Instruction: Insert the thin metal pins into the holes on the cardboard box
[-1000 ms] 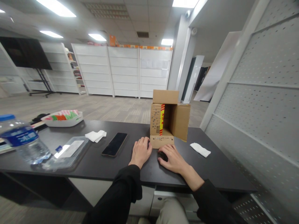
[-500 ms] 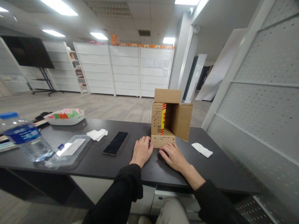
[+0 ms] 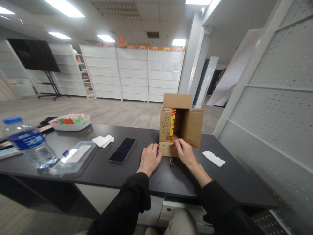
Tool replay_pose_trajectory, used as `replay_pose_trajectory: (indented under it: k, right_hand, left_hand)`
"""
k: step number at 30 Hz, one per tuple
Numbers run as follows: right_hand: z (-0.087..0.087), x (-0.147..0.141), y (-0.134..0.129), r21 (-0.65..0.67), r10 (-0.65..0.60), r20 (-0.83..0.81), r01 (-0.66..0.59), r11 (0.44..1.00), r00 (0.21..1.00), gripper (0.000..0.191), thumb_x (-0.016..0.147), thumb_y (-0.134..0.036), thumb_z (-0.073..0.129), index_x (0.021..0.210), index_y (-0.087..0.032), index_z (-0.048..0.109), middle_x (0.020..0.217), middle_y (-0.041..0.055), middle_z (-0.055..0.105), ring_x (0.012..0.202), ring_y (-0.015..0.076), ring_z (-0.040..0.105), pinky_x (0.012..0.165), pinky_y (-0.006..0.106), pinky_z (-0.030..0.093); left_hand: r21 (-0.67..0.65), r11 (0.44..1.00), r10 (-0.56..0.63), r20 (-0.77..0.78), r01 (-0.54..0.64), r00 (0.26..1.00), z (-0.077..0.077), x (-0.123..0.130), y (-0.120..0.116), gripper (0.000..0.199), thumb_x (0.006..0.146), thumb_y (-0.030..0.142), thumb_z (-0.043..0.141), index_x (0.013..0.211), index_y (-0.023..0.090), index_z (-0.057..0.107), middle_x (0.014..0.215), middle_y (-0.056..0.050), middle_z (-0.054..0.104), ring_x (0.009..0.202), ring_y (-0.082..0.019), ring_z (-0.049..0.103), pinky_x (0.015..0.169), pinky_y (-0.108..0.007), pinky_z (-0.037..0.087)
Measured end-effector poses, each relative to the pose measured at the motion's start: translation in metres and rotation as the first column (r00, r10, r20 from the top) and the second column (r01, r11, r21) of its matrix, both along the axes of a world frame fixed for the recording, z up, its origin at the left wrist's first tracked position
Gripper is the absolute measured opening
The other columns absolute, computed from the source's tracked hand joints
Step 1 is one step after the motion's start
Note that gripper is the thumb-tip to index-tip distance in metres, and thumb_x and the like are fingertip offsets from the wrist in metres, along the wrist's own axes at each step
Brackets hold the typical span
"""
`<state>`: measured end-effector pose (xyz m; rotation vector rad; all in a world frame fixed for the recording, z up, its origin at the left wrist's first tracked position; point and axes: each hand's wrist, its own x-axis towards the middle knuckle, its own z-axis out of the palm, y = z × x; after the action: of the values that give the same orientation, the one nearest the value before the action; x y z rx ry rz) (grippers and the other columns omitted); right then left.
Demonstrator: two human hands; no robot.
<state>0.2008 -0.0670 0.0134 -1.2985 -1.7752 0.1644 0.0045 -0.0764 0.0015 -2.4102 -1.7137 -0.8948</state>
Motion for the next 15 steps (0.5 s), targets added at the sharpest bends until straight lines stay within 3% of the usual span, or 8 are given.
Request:
replay_pose_trajectory:
  k: [5, 15]
  right_hand:
    - [-0.009, -0.001, 0.010, 0.041, -0.097, -0.119, 0.103, 0.994, 0.988, 0.038, 0.100, -0.045, 0.036, 0.094, -0.021, 0.065, 0.085, 0.0083, 0.072, 0.079, 0.0227, 0.067, 0.070, 0.031, 0.047]
    - [-0.014, -0.004, 0.009, 0.031, -0.082, -0.114, 0.086, 0.996, 0.990, 0.036, 0.100, -0.042, 0.037, 0.090, -0.021, 0.064, 0.086, 0.0073, 0.072, 0.079, 0.0219, 0.067, 0.070, 0.030, 0.046]
  left_hand:
    - [-0.007, 1.000, 0.007, -0.004, -0.007, 1.000, 0.001, 0.000, 0.000, 0.013, 0.094, 0.025, 0.045, 0.100, 0.021, 0.056, 0.100, -0.005, 0.065, 0.096, -0.020, 0.061, 0.083, -0.033, 0.041]
    - [-0.009, 1.000, 0.003, 0.000, -0.003, 1.000, 0.001, 0.000, 0.000, 0.012, 0.094, 0.024, 0.046, 0.101, 0.021, 0.055, 0.100, -0.005, 0.065, 0.096, -0.020, 0.061, 0.083, -0.033, 0.041]
